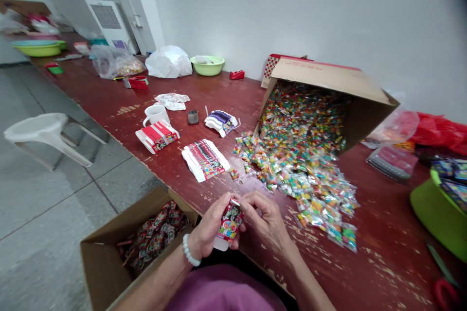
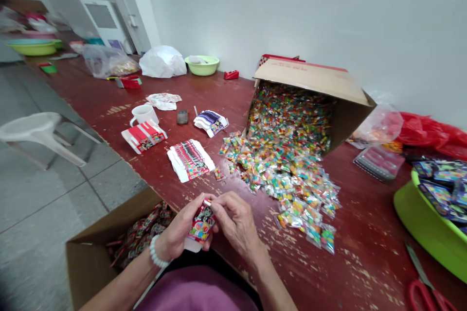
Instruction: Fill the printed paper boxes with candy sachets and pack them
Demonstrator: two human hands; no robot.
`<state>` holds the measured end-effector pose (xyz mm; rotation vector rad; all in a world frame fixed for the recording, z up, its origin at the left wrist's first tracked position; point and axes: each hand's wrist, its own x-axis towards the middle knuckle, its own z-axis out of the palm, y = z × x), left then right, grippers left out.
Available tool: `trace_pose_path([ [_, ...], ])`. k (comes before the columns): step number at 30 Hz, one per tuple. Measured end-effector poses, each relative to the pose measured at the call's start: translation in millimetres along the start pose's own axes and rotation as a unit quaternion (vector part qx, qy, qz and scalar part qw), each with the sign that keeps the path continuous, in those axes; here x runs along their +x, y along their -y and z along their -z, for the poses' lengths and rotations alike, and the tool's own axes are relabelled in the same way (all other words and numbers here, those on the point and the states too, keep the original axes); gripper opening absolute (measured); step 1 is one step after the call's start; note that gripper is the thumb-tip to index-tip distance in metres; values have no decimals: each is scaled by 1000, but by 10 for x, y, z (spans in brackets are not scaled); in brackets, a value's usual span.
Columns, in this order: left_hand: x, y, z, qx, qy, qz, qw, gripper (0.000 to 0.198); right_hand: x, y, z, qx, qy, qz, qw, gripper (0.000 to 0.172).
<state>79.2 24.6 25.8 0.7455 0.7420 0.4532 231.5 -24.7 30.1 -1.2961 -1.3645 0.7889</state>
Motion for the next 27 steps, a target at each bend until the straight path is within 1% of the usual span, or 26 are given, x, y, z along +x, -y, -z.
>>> trace_pose_path([
  [2,-3,0,-16,31,-5,-21,999,54,1,-4,4,35,-3,-47,998,23],
  [4,1,8,-26,51,-4,-38,998,55,11,-10,3,52,7,-83,995,18],
  [8,14,35,-18,93,17,-57,994,63,54,33,17,32,15,-89,995,18],
  [12,11,28,29,156,17,-73,985,68,80,81,22,75,16,-117,990,21],
  [17,17,16,97,182,31,-84,979,67,50,77,-29,98,4,-124,987,22],
  [22,-2,-18,79,179,35,-93,979,63,26,96,-56,16,-28,-64,997,21],
  [24,-24,-54,62,182,43,-96,978,62,33,74,-58,23,-33,-78,996,21],
  [27,-47,-92,61,174,56,-93,979,61,39,12,-61,37,-23,-96,994,22],
])
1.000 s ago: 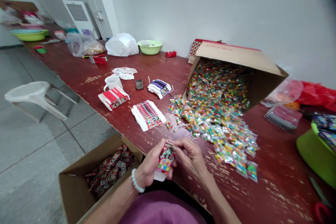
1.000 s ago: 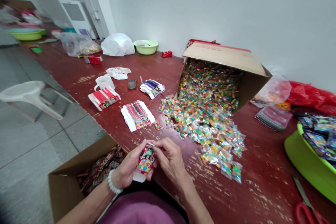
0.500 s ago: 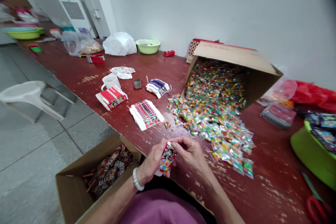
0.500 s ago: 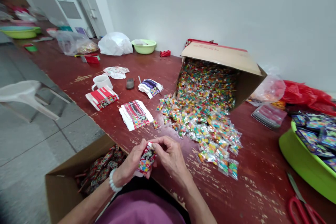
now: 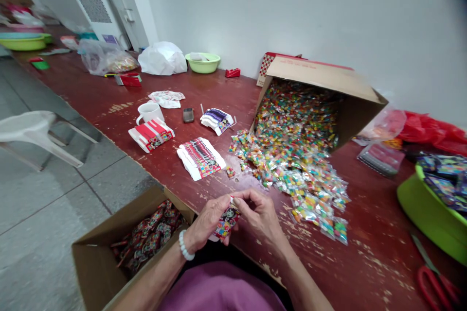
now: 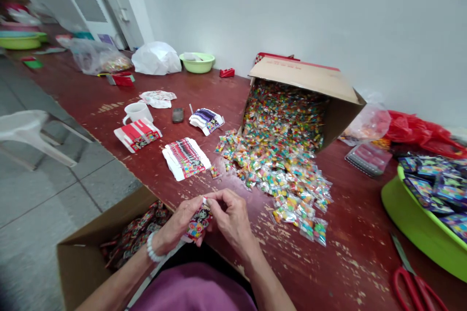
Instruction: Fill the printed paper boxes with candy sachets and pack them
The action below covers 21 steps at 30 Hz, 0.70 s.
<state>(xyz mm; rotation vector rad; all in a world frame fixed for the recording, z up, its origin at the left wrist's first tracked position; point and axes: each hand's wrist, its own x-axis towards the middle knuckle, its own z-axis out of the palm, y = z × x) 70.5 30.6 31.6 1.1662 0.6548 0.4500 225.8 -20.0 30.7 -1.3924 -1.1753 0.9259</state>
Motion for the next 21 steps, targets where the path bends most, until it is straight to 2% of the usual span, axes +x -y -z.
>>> trace_pose_path([
  [6,4,67,-3,-71,-22,33,997,66,-115,-36,-75,22,31,58,998,16],
  [9,9,101,-40,-97,-52,44,993,61,-194,-66,-142,-21,0,112,994,7],
  [12,16,119,-44,-106,-53,40,992,52,-145,-141,-152,-57,-16,120,991,9],
  [16,29,117,69,-140,-67,24,988,47,229,-276,-85,-124,19,79,989,17],
  [18,29,93,150,-145,-96,10,985,46,496,-359,-80,-167,-27,37,985,23],
  [21,17,55,245,-133,-130,0,983,49,825,-497,-159,-213,-102,11,972,28],
])
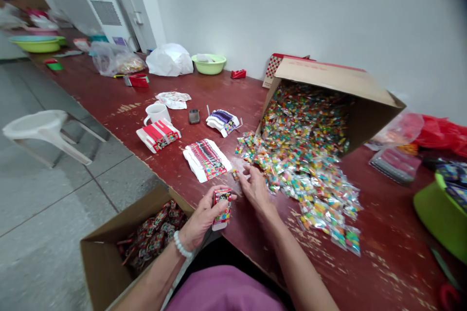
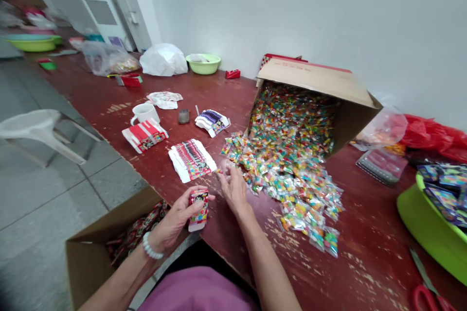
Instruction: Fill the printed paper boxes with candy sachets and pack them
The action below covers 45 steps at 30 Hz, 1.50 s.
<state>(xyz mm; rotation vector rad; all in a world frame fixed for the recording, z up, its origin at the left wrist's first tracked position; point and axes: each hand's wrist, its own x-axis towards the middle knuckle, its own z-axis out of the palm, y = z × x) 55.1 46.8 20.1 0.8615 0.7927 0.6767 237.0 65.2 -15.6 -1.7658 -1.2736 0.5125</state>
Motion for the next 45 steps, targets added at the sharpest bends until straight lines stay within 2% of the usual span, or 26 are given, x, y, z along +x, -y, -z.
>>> trace_pose_path([
  [3,12,-14,49,18,-48,-20,998,51,98,-68,-174,-35,-28,-28,999,19],
  [6,42,5,99,25,-80,-41,996,51,58,-132,-211,-37,-30,-42,998,14],
  [11,92,-48,196,-20,-101,-62,993,64,-158,-130,25,36,21,-35,999,22],
  [14,141,-71,230,-23,-123,-67,990,60,-380,-55,191,88,49,-22,995,23],
  [17,240,37,206,17,-171,-103,980,54,-570,-19,252,85,19,16,996,18],
  [19,322,175,156,58,-216,-143,964,49,-635,-37,228,53,-3,58,997,14],
  [21,399,317,92,82,-249,-173,949,46,-664,-68,185,28,1,98,995,17],
  [25,528,475,-11,74,-267,-180,944,46,-738,-70,176,13,-25,140,990,25],
  [27,582,484,-40,60,-266,-176,946,48,-810,-30,198,6,1,177,984,26],
  [31,639,419,-41,8,-258,-169,951,50,-929,51,98,-82,135,251,955,42],
  [32,639,389,-28,-8,-255,-166,953,51,-934,56,33,-116,148,256,948,45],
  [34,617,312,16,-40,-242,-152,957,52,-908,40,-110,-160,152,258,940,40],
  [37,537,168,117,-71,-206,-112,970,52,-828,-38,-234,-99,124,232,960,26],
  [39,458,81,192,-83,-186,-87,975,53,-780,-92,-188,-21,87,188,978,25],
  [42,324,10,269,-86,-154,-65,982,59,-729,-103,46,90,6,62,994,22],
  [44,243,9,270,-78,-123,-56,988,61,-698,-44,228,161,-22,-7,987,25],
  [45,208,17,253,-73,-108,-50,990,60,-683,0,305,187,-19,-18,982,26],
])
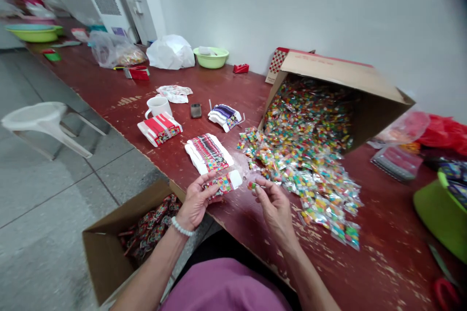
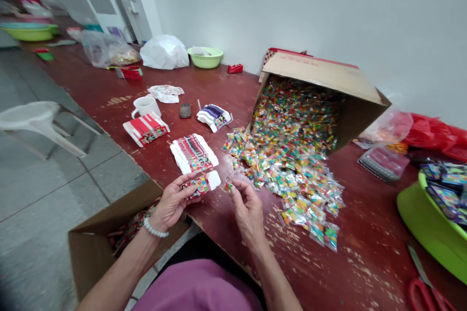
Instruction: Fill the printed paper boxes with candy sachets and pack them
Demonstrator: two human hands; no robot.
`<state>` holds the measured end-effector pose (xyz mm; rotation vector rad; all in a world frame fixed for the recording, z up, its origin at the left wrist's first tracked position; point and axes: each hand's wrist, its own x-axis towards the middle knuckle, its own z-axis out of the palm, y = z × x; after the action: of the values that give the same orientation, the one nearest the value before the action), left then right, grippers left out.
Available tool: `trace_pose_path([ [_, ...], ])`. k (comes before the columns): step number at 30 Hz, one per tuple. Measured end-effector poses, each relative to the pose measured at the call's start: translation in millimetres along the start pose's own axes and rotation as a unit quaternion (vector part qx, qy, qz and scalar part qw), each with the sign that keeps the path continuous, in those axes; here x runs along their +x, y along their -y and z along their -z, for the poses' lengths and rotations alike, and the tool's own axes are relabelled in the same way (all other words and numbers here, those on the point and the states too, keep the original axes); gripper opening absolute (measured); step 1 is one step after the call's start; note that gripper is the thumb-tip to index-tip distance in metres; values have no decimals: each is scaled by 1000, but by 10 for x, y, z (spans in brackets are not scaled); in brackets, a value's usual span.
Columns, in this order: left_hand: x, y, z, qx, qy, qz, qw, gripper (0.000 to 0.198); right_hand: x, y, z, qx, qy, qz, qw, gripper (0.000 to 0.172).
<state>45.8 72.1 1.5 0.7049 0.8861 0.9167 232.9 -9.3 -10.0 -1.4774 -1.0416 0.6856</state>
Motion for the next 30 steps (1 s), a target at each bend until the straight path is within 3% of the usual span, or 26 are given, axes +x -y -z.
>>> trace_pose_path([
  [6,-189,61,-111,7,61,53,997,48,38,283,132,-26,58,76,995,16],
  [11,-302,76,-152,41,231,113,965,54,48,331,211,-5,106,21,994,26],
  [14,-343,106,-196,59,289,142,945,49,82,355,268,-56,119,28,991,24],
  [17,-358,136,-244,71,290,130,945,45,114,398,352,-79,134,41,987,16],
  [23,-400,110,-362,176,293,68,937,42,111,507,427,-148,229,101,957,11],
  [25,-430,84,-424,195,286,60,936,39,101,517,386,-147,190,124,963,22],
  [27,-462,61,-482,187,266,59,944,35,88,518,341,-150,109,149,971,30],
  [30,-497,47,-533,152,232,48,960,31,52,535,307,-198,54,206,957,10],
])
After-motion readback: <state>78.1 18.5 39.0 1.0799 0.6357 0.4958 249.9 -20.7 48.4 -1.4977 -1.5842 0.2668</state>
